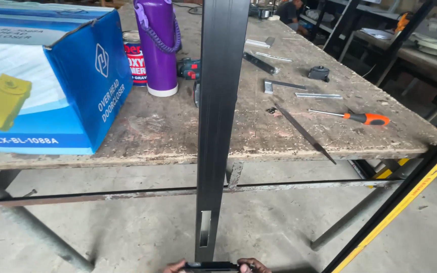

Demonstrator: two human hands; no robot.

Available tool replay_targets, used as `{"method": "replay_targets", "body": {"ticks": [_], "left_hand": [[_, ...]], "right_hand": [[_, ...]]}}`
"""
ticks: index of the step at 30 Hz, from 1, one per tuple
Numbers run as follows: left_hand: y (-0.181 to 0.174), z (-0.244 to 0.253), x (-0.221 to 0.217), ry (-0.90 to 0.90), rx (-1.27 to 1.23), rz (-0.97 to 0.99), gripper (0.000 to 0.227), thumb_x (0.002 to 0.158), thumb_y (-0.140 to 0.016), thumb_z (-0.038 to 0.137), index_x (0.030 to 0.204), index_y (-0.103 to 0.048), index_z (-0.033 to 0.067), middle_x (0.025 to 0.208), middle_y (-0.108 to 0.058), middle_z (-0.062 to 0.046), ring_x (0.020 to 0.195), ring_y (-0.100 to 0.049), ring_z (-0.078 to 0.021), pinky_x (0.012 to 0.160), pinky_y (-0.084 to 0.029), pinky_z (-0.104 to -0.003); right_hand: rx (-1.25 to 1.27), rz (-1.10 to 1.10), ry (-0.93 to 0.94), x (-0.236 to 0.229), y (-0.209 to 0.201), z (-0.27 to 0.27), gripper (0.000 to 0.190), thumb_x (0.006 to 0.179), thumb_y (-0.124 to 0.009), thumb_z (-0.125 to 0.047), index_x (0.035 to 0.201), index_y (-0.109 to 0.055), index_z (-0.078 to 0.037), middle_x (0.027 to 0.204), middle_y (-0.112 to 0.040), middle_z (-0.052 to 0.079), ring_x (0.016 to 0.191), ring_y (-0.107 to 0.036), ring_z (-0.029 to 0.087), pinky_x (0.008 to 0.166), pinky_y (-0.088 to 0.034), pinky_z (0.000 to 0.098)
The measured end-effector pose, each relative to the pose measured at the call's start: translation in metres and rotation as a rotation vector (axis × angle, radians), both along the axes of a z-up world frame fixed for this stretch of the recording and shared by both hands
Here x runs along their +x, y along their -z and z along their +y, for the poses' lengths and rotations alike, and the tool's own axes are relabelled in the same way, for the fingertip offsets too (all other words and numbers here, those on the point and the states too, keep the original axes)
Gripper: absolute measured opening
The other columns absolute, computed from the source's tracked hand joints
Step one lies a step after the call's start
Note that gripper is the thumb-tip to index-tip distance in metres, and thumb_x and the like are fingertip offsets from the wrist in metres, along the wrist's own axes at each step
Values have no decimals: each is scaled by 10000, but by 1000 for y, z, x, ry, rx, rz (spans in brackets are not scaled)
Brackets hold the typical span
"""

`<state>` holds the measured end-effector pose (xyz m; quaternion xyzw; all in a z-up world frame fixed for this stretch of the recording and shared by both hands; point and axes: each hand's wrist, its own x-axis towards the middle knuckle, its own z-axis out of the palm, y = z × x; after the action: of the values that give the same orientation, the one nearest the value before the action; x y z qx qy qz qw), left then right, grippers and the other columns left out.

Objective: The person installs a lock mechanism into a black door frame. They align the lock body, insert screws, and tighten them by hand to secure the lock in place.

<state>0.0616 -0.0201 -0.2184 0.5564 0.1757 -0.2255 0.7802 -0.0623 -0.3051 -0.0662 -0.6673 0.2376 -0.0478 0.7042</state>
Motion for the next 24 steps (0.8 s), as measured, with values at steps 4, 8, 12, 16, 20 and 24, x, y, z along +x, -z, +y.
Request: {"method": "replay_targets", "body": {"ticks": [4, 8, 12, 16, 20, 24], "left_hand": [[7, -31, -85, -104, 176, -477, 497, 848, -725, 342, 1216, -770, 12, 905, -808, -127, 826, -788, -194, 792, -645, -324], [-98, -62, -98, -224, 246, -203, 312, 896, -644, 237, 1150, -724, 75, 951, -819, -120, 577, -815, -263, 658, -628, -287], [-105, -64, -80, -233, 22, -77, 420, 898, -707, 219, 1265, -574, 66, 861, -746, -176, 682, -795, -376, 585, -594, -384], [-88, -58, -66, -190, -164, 46, 277, 956, -680, 110, 1211, -614, 24, 991, -735, -223, 767, -785, -405, 632, -609, -433], [-77, -60, -64, -165, -123, 31, 401, 903, -703, 233, 1232, -585, 37, 971, -732, -218, 783, -801, -368, 634, -646, -428], [-59, -57, -67, -189, -210, -39, 372, 918, -730, 191, 1241, -583, 78, 695, -500, -58, 790, -817, -341, 629, -636, -413]], "right_hand": [[302, 199, 124, 14, 29, -15, 314, 868, -776, -125, 1056, -748, 125, 698, -727, 357, 570, -694, 391, 582, -597, 458], [445, 398, 205, 25, -31, -8, 250, 971, -703, -85, 1113, -659, 117, 776, -651, 365, 645, -645, 490, 678, -551, 526], [446, 319, 191, 32, -50, -4, 131, 991, -621, -36, 1050, -620, 81, 779, -666, 358, 590, -620, 458, 536, -465, 474], [492, 282, 163, 43, -24, -12, 133, 972, -636, -13, 1060, -604, 83, 815, -674, 372, 605, -603, 468, 497, -425, 455], [439, 307, 129, 47, -2, -21, 140, 963, -632, -12, 1091, -615, 42, 847, -699, 357, 656, -678, 458, 570, -560, 520], [427, 204, 102, 42, 1, -17, 179, 974, -587, 13, 1150, -606, 32, 759, -678, 357, 650, -683, 465, 601, -571, 549]]}}
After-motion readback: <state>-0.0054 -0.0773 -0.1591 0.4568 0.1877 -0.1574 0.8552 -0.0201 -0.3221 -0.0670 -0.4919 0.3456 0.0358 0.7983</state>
